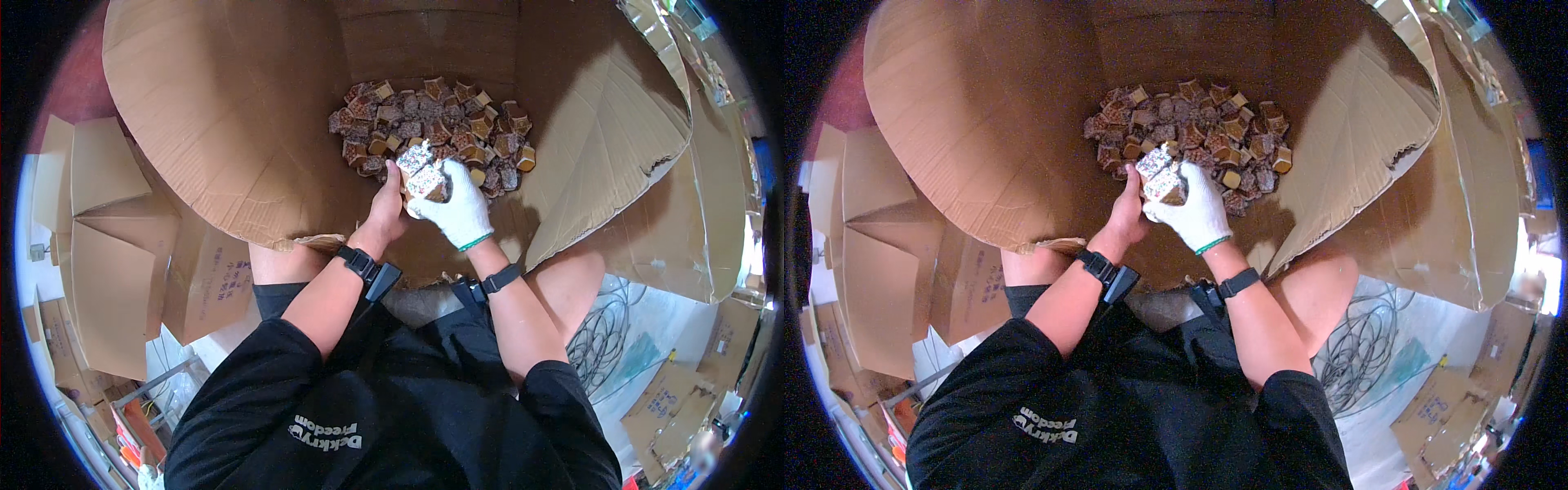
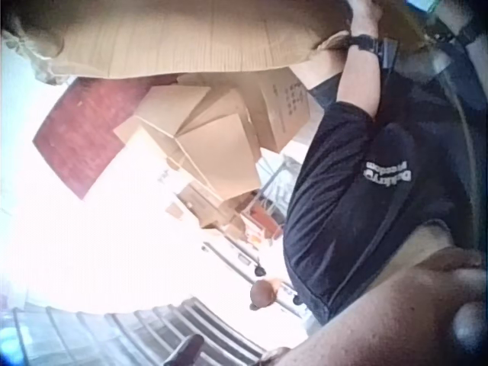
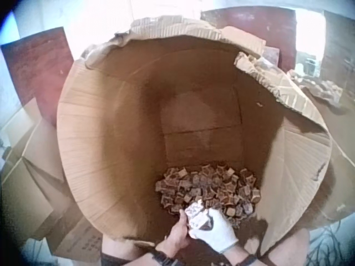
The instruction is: The recorder is sorting small individual packets from a large cardboard container into smaller batches.
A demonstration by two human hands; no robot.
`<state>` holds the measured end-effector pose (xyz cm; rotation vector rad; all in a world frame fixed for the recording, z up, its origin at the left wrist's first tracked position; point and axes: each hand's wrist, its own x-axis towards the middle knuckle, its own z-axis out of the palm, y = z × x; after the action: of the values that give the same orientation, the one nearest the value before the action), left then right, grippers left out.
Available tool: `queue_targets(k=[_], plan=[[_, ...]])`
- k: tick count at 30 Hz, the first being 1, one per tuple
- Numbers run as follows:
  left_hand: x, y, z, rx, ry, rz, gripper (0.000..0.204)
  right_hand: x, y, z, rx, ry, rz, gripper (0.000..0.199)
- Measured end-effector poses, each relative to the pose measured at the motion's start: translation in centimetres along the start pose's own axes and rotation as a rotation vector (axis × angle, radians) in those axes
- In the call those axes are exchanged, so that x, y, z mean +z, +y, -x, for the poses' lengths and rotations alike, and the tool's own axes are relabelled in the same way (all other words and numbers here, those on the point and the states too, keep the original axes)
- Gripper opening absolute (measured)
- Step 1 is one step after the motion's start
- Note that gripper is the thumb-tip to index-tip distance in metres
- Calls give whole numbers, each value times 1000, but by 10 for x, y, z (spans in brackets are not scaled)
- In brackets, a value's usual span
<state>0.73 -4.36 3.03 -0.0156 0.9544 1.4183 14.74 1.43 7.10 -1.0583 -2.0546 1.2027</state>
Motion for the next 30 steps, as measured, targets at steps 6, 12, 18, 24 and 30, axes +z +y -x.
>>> queue_targets(k=[6, 12, 18, 24, 30], plan=[[2, -5, 7, -23, -30, 147, 63, 19, 1, 1, -208, 70, 189, 79], [-3, -10, 1, 399, 211, -334, 43, 11, -8, -1, 87, 99, -220, 63], [-12, -22, -2, 530, 217, -644, 45, 5, 10, -4, 113, 61, 83, 29], [-18, -20, 2, 176, 258, -98, 61, 9, -9, 3, -1, -50, 339, 30], [-3, -28, 15, -132, 378, -257, 68, 16, 15, 0, 188, -82, 423, 37]])
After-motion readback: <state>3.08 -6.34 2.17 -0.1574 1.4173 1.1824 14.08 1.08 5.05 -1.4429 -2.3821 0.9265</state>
